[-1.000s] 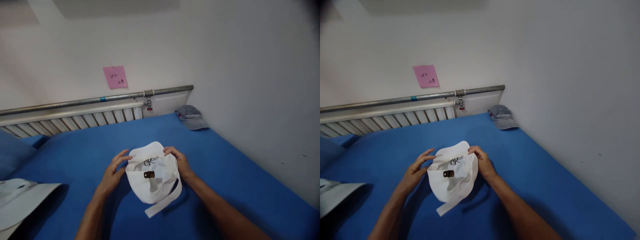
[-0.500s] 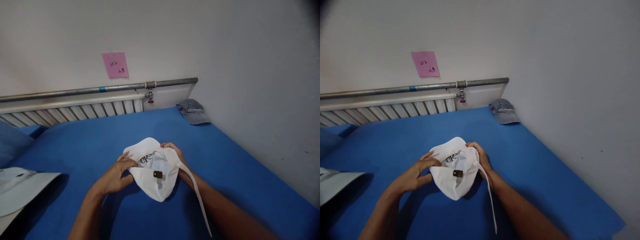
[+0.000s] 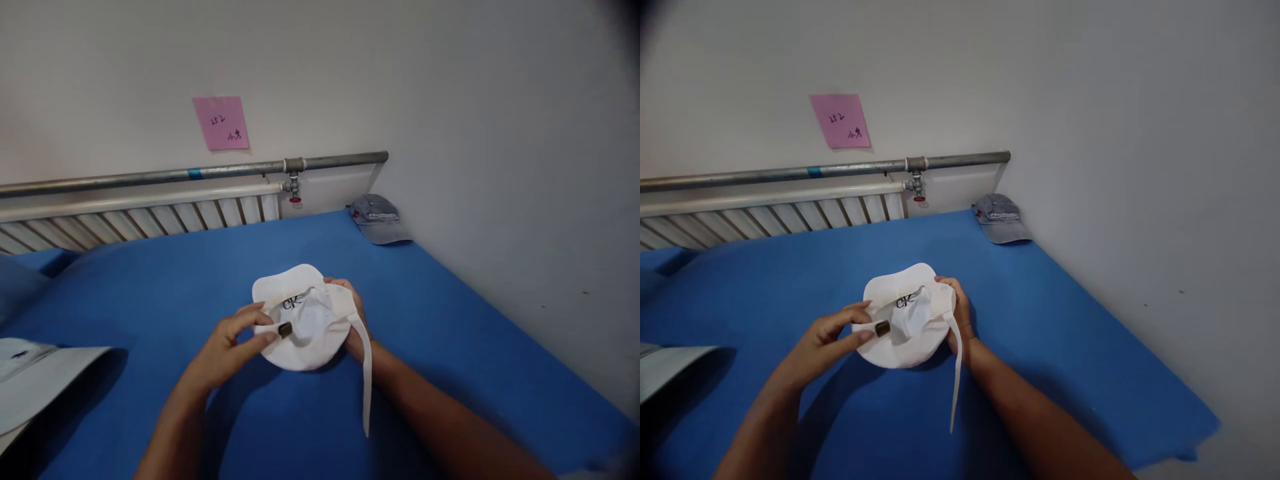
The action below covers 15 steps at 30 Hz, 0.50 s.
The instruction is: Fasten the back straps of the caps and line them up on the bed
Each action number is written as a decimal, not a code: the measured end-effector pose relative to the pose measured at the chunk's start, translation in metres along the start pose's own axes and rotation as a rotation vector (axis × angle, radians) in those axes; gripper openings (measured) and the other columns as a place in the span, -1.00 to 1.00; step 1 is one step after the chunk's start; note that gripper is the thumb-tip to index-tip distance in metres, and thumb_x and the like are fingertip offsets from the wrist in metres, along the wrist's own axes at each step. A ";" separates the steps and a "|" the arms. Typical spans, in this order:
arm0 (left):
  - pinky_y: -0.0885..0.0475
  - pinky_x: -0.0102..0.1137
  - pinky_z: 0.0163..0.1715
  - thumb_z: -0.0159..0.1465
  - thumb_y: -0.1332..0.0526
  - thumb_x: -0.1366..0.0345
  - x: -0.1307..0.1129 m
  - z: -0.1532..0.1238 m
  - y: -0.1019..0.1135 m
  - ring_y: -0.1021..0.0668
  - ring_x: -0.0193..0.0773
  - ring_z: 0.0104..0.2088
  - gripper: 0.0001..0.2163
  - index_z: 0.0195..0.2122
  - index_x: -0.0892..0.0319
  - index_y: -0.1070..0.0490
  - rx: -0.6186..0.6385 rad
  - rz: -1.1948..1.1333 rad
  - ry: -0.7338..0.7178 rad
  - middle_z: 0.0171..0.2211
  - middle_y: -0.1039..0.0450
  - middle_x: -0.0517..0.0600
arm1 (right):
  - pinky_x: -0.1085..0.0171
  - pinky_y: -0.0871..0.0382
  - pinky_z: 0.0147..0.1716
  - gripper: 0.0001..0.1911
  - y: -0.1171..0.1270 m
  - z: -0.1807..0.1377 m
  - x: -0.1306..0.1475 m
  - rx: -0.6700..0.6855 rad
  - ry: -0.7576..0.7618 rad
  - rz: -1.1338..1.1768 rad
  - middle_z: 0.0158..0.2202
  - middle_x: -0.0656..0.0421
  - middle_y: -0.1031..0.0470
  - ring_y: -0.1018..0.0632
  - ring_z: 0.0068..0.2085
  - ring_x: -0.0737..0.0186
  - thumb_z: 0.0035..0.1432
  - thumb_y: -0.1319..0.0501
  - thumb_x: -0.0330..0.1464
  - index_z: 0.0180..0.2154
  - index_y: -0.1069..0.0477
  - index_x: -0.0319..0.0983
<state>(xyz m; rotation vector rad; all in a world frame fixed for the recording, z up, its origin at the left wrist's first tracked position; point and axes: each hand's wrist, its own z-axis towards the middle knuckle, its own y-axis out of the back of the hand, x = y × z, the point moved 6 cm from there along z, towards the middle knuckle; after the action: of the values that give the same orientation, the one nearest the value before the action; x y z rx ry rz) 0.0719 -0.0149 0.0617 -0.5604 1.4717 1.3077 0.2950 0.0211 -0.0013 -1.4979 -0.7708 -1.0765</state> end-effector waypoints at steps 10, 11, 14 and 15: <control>-0.31 -0.45 -0.31 0.15 -0.30 0.21 0.030 -0.004 0.035 -0.48 -0.27 -0.30 -0.87 -0.39 0.15 -0.48 -0.276 -0.391 0.104 -0.30 -0.55 -0.04 | 0.26 -0.33 -0.32 -0.87 -0.018 -0.015 0.004 0.166 -0.032 -0.260 -0.39 0.23 -0.48 -0.44 -0.31 0.17 -0.15 -0.29 -0.36 -0.44 -0.42 -0.17; -0.31 -0.45 -0.31 0.16 -0.29 0.19 0.030 -0.004 0.033 -0.48 -0.27 -0.29 -0.86 -0.36 0.14 -0.50 -0.235 -0.341 0.125 -0.30 -0.55 -0.04 | 0.25 -0.34 -0.30 -0.86 -0.018 -0.015 0.005 0.184 -0.017 -0.295 -0.38 0.22 -0.48 -0.45 -0.30 0.17 -0.16 -0.30 -0.36 -0.43 -0.42 -0.17; -0.33 -0.44 -0.33 0.15 -0.31 0.15 0.028 -0.005 0.029 -0.46 -0.27 -0.32 -0.81 -0.27 0.12 -0.54 -0.138 -0.256 0.177 -0.32 -0.52 -0.04 | 0.16 -0.37 -0.16 -0.77 -0.017 -0.015 0.016 0.250 0.143 -0.462 -0.24 0.16 -0.50 -0.49 -0.20 0.14 -0.08 -0.28 -0.34 -0.28 -0.43 -0.17; -0.33 -0.44 -0.33 0.13 -0.33 0.15 0.026 -0.005 0.029 -0.45 -0.27 -0.33 -0.80 -0.27 0.11 -0.55 -0.123 -0.254 0.178 -0.32 -0.52 -0.04 | 0.12 -0.36 -0.09 -0.72 -0.017 -0.018 0.022 0.281 0.237 -0.531 -0.16 0.13 -0.49 -0.49 -0.13 0.11 -0.04 -0.27 -0.35 -0.20 -0.42 -0.17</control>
<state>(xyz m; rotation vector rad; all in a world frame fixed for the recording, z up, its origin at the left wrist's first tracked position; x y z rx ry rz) 0.0362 -0.0037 0.0497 -0.9335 1.4154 1.1756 0.2841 0.0057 0.0258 -0.9254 -1.1317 -1.4373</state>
